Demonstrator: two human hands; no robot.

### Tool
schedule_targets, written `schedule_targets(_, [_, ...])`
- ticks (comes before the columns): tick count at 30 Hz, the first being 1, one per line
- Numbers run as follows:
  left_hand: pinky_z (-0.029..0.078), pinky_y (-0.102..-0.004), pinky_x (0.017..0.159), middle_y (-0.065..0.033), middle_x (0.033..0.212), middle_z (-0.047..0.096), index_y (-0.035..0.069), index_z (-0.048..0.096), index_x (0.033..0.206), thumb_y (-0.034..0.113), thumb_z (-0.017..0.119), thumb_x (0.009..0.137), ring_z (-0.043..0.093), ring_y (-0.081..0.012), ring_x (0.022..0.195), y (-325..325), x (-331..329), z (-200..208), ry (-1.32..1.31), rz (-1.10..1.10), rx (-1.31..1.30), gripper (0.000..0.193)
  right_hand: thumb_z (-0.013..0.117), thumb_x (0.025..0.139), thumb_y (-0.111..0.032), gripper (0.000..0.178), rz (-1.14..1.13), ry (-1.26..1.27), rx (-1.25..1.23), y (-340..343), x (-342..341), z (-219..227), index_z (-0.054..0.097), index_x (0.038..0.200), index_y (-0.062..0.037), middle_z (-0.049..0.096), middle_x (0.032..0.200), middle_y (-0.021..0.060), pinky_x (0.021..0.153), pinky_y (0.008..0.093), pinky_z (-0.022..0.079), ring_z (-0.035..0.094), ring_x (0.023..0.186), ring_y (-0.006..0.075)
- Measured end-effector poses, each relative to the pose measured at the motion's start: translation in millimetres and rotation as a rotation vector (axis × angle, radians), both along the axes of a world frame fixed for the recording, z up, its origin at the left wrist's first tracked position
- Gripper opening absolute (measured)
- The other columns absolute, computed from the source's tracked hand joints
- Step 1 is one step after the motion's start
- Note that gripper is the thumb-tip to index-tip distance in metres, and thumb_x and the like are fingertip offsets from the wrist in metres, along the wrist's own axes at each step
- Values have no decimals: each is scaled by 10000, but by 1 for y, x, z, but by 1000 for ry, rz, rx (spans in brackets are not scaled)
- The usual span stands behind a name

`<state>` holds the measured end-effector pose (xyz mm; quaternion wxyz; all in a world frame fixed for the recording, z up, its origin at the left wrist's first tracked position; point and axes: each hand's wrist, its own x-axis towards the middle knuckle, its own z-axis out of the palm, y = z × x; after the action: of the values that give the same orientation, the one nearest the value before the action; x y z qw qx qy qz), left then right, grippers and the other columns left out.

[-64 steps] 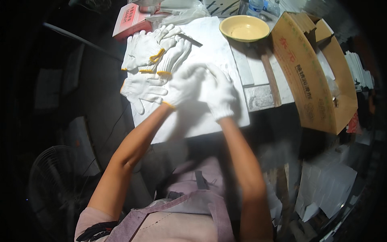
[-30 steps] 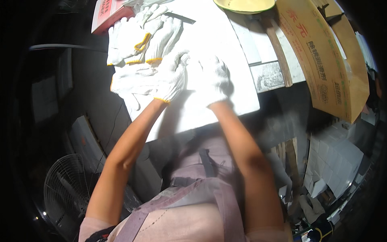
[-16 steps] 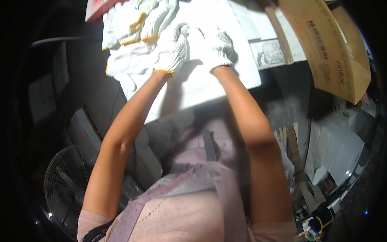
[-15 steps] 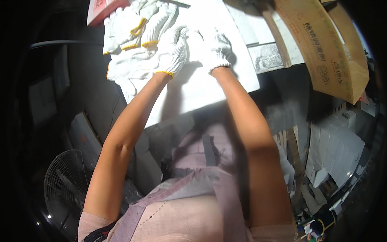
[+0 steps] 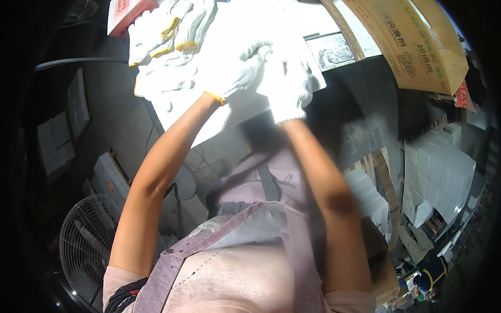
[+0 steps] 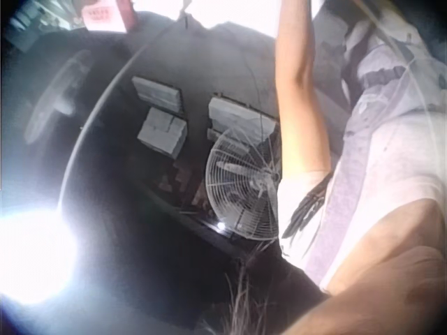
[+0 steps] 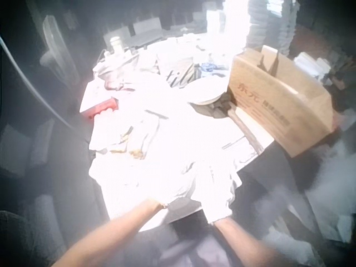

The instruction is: The person scoops white powder from a bowl onto a flat tile and rubs it across the surface with gloved hands. They then use a small metal scraper to remove residue from the tile edges and continue wiping the surface. The person repeats the wiping motion on the same tile multiple times.

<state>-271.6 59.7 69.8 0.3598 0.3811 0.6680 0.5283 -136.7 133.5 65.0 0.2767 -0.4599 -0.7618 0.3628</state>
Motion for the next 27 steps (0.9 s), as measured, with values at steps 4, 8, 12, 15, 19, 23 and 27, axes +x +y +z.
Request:
schedule_targets(4, [451,-255,1085,-79,1366,645,25,495,1535,188,560,1093,595,-131,1245,-4,-10,-29,222,-188,-49,476,693,959,-417,389,-83,-39,86,-10,-6,-2,749,1208,-124,728,1174,144,956,469,548,671,1121,344])
schedule_targets(8, [461,-233,1056,-72,1378,625,13,455,1546,131,517,1092,585,-100,1219,26,-39,-45,-109,-113,-78,473,665,980,-422,612,329,-518,370,29,-33,-8,553,1507,-130,549,1496,200,1164,568,372,470,1397,432])
schedule_targets(12, [469,-242,1056,-86,1357,643,9,475,1534,134,499,1091,596,-116,1211,32,-41,-52,-132,-17,67,461,562,1036,-420,486,258,-231,144,42,-37,-22,606,1420,-125,602,1394,186,1079,509,453,553,1285,386])
schedule_targets(15, [473,-321,1086,-126,1420,632,-1,555,1468,232,591,1062,612,-189,1238,11,-22,-48,417,116,-81,469,538,1055,-422,478,370,-413,205,36,-37,-30,614,1409,-110,618,1367,190,1047,478,483,583,1255,365])
schedule_targets(19, [512,-373,1030,-124,1235,740,56,673,1354,278,632,1041,676,-260,1131,11,-21,-38,729,185,-22,386,546,1046,-460,506,386,-210,81,64,-66,-34,625,1385,-92,627,1353,189,1029,452,498,601,1239,349])
schedule_targets(23, [474,-368,1084,-135,1346,669,51,612,1420,304,563,1071,624,-258,1220,26,-39,-34,323,143,-124,434,575,1025,-506,533,305,-43,-77,67,-63,-23,656,1318,-69,657,1298,188,970,440,522,637,1171,335])
schedule_targets(27, [436,-362,1138,-147,1458,599,46,551,1487,330,495,1101,573,-257,1310,29,-42,-46,332,153,-117,482,607,1010,-528,537,202,-180,152,53,-55,-6,690,1241,-50,697,1222,191,891,453,546,679,1076,337])
